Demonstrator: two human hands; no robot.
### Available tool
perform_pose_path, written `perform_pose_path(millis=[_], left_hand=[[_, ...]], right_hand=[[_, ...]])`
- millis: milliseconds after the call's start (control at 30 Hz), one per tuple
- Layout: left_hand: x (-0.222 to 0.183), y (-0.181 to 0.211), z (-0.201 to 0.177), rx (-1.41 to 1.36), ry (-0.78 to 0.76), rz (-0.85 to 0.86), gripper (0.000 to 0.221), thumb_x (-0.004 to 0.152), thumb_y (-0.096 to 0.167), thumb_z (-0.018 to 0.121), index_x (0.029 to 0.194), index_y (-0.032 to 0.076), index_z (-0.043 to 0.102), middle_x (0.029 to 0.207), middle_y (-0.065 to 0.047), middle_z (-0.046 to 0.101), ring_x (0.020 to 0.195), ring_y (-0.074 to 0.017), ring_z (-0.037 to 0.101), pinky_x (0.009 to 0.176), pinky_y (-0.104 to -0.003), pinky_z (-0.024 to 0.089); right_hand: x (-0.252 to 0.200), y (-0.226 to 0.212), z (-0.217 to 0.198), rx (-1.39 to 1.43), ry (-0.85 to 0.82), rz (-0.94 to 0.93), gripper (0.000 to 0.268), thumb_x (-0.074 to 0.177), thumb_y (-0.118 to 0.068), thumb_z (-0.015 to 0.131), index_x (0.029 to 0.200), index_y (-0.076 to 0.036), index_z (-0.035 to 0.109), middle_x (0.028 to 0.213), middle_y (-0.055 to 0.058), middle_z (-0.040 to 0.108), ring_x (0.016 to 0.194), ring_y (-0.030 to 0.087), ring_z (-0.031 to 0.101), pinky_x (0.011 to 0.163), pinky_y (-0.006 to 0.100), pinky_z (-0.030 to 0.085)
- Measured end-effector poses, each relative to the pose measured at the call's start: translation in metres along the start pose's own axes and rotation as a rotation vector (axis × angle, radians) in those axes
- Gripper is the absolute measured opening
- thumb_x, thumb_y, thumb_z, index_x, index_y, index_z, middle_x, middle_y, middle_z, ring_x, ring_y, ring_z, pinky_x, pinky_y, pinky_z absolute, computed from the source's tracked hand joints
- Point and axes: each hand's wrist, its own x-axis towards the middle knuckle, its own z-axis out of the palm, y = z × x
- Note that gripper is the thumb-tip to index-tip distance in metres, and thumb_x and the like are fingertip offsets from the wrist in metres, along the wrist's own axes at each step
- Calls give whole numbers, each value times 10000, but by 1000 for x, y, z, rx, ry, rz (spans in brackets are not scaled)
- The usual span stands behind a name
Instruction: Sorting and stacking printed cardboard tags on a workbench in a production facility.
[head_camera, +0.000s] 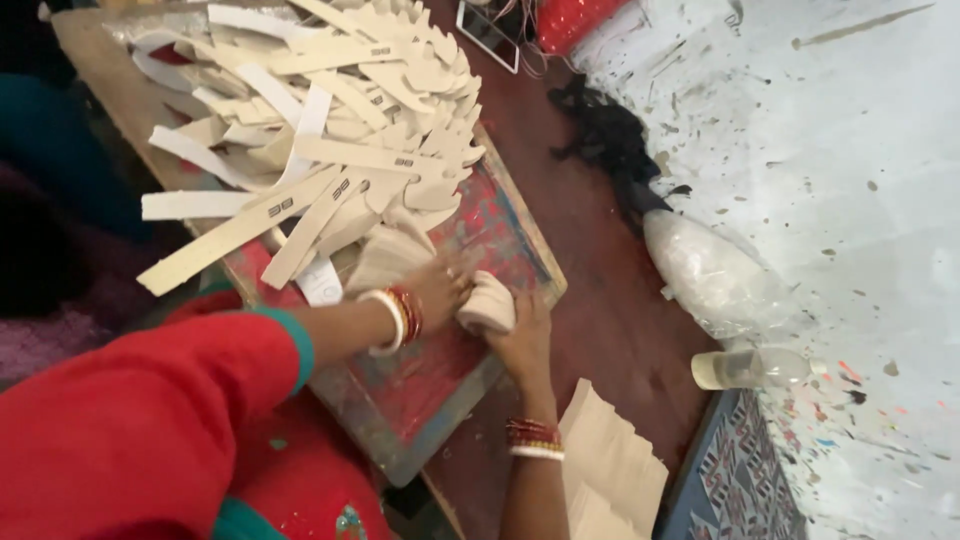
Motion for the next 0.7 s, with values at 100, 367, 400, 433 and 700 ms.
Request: perform_pose_path(millis=[100, 367, 400, 433, 700], left_hand=[[2, -36, -9, -2, 78, 11, 530, 950, 306, 476, 1424, 75, 525, 1433, -226, 542, 1377, -370, 469, 1113, -539, 301], [-32, -63, -29, -57, -29, -120, 530, 980, 301, 486, 1470, 99, 481, 1432, -153, 563, 1246, -306, 574, 1009, -468, 415], [-33, -62, -34, -78, -61, -135, 565, 975, 320, 507, 1492, 97, 461, 1447, -136, 545, 1294, -316, 539, 1043, -479, 400], [-38, -62, -34, -79, -62, -138, 565, 975, 320, 507, 1492, 97, 461, 1447, -136, 545, 1294, -316, 539, 1043, -479, 400], [-56, -53, -63, -255, -99, -259, 914, 804, 479, 643, 1565, 101, 305, 1594, -205, 351, 1452, -427, 320, 1165, -582, 179]], right_hand=[[8, -23, -33, 72, -156, 122, 593, 737, -309, 891, 1245, -93, 675, 1235, 160, 698, 1160, 348, 674, 970, 439, 532], [16, -24, -30, 271, -79, 168, 630, 674, -182, 904, 1226, -64, 624, 1125, 146, 731, 1055, 276, 713, 877, 385, 546], [16, -21, -29, 275, -138, 206, 630, 692, -173, 886, 1250, -70, 613, 1114, 131, 735, 1049, 255, 716, 876, 379, 549], [13, -16, -27, 275, -141, 204, 630, 692, -173, 886, 1250, -70, 613, 1114, 131, 735, 1049, 255, 716, 876, 379, 549], [11, -2, -14, 360, -94, -77, 1259, 533, -115, 969, 1575, -61, 265, 1564, 181, 368, 1378, 340, 417, 1107, 436, 368]])
